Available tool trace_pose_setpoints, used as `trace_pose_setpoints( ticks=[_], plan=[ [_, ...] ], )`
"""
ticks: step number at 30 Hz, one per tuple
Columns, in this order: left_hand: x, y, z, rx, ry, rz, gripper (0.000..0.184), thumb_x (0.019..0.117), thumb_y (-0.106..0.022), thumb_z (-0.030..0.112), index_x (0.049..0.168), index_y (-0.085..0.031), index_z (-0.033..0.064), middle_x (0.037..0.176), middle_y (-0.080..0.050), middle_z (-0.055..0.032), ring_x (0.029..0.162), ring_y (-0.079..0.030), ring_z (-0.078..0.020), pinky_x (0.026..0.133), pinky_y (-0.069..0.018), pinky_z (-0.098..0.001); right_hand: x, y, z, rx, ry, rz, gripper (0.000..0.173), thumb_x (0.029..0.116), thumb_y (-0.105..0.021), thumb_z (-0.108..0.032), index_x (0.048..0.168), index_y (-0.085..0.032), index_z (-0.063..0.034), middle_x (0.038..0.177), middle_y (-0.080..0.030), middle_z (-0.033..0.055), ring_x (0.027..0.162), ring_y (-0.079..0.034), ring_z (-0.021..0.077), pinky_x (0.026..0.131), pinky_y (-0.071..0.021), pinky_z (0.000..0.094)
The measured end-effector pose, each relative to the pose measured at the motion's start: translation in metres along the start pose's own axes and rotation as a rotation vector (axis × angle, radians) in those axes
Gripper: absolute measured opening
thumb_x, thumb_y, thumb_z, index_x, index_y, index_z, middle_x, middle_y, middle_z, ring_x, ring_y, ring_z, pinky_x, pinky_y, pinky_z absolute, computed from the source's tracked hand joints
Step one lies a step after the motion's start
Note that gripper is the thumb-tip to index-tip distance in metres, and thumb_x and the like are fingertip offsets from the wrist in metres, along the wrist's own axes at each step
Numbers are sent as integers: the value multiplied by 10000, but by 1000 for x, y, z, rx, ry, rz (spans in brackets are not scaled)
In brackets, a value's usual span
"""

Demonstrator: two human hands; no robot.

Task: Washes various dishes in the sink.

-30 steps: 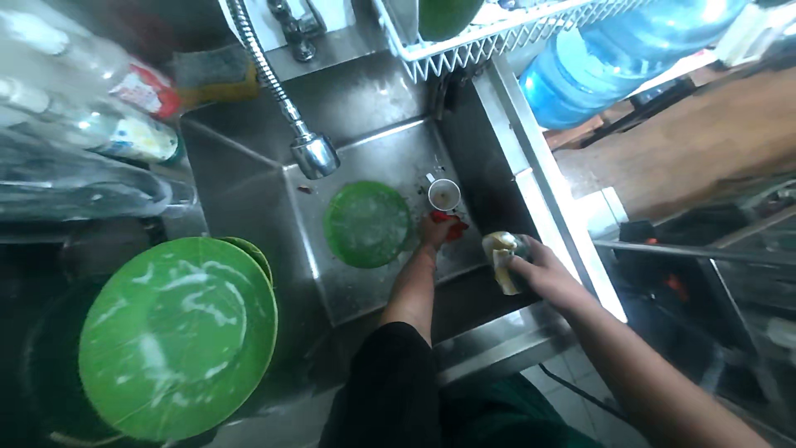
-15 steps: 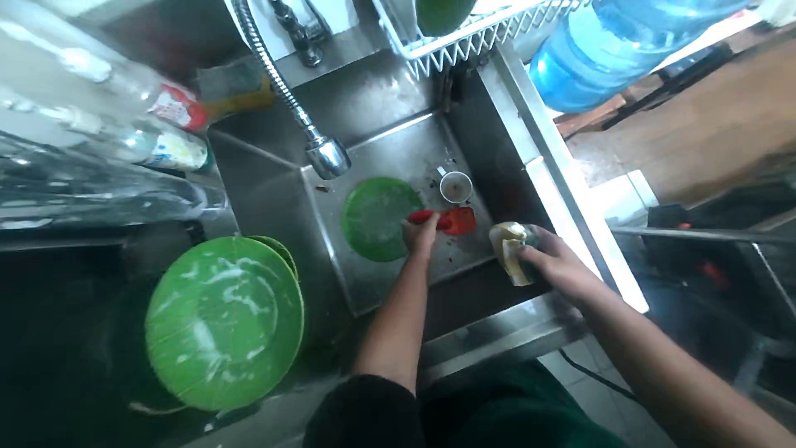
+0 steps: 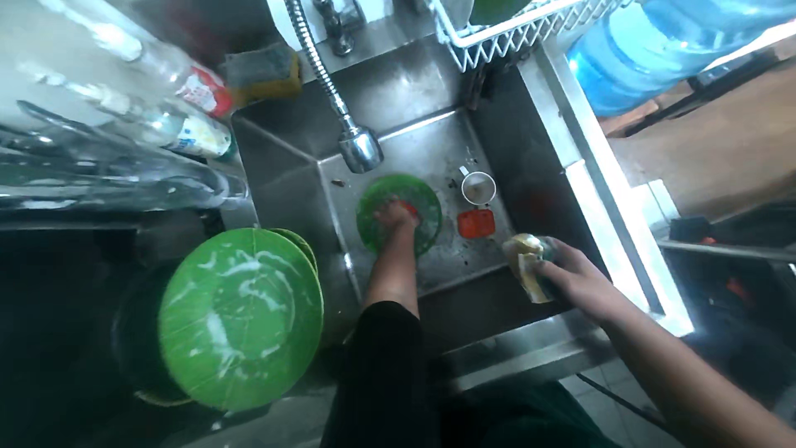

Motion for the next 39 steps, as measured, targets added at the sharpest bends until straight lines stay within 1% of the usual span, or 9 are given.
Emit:
trace_pose_setpoints(
  ticks=[12, 16, 19, 20, 23, 26, 31, 35, 39],
  plan=[
    [-6, 8, 16, -58, -152, 15, 833, 817, -821, 459, 1447, -515, 9, 1394, -585, -247, 1327, -535, -414, 1139, -342, -649, 1, 1, -5, 9, 27, -1, 457, 901, -617, -231, 1309, -571, -30, 1049, -692, 13, 886, -684, 34, 795, -588, 235],
    [-20, 34, -5, -727, -189, 124, 777, 800, -877, 258, 1417, -501, -29, 1296, -630, -258, 1221, -615, -381, 1053, -490, -560, 5, 3, -6, 83, -9, -22, 428, 920, -607, -217, 1303, -567, -31, 1041, -690, 18, 880, -685, 44, 790, -591, 241],
    [-56, 43, -17, -1282, -246, -115, 487, 1034, -564, 208, 1479, -447, 47, 1402, -572, -145, 1238, -558, -243, 1026, -472, -427, 13, 3, -11, 171, -64, -47, 388, 961, -572, -185, 1313, -554, -24, 1034, -675, 49, 861, -681, 75, 782, -592, 272],
    [-69, 45, -16, -1439, -277, -182, 404, 1032, -460, 233, 1407, -480, 85, 1290, -626, -74, 1115, -608, -165, 931, -520, -356, 16, 3, -12, 194, -69, -54, 387, 972, -570, -185, 1322, -548, -22, 1042, -674, 62, 867, -683, 88, 789, -595, 284],
    [-108, 48, -12, -1839, -289, -324, 231, 892, -562, 293, 1019, -609, 106, 863, -721, -45, 808, -709, -151, 769, -602, -342, 23, -2, -17, 239, -48, -64, 401, 994, -585, -193, 1354, -530, -23, 1070, -674, 94, 897, -686, 120, 815, -591, 312],
    [-131, 47, -13, -1879, -394, -394, 512, 537, -904, 416, 913, -690, 143, 829, -747, -38, 793, -737, -144, 751, -620, -334, 26, -13, -16, 319, -76, -83, 424, 1018, -608, -201, 1396, -511, -36, 1127, -672, 121, 950, -686, 155, 852, -588, 344],
    [-160, 54, -16, -1800, -616, -441, 586, 561, -924, 422, 1040, -695, 175, 943, -766, -5, 886, -740, -119, 809, -614, -314, 27, -32, -5, 493, -207, -99, 438, 1053, -577, -239, 1436, -479, -50, 1181, -646, 146, 1012, -661, 193, 881, -564, 366],
    [-177, 60, -16, -1766, -646, -407, 820, 580, -909, 368, 1307, -590, 162, 1118, -746, -12, 997, -725, -139, 859, -611, -329, 27, -53, -8, 667, -271, -253, 330, 1086, -475, -279, 1349, -515, -83, 1074, -652, 84, 926, -662, 162, 820, -572, 342],
    [-191, 53, -20, -1819, -523, -336, 598, 641, -722, 147, 1214, -555, 102, 1045, -727, -23, 971, -710, -142, 859, -594, -351, 28, -68, -9, 768, -297, -348, 315, 1091, -423, -302, 1270, -569, -89, 1031, -672, 75, 914, -681, 185, 820, -588, 370]
  ],
)
Point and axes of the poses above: each hand's wrist, its own x-axis towards the middle knuckle, its own y-axis out of the back of the hand, z = x × y, the point moved 6 cm from there along x, towards the middle knuckle
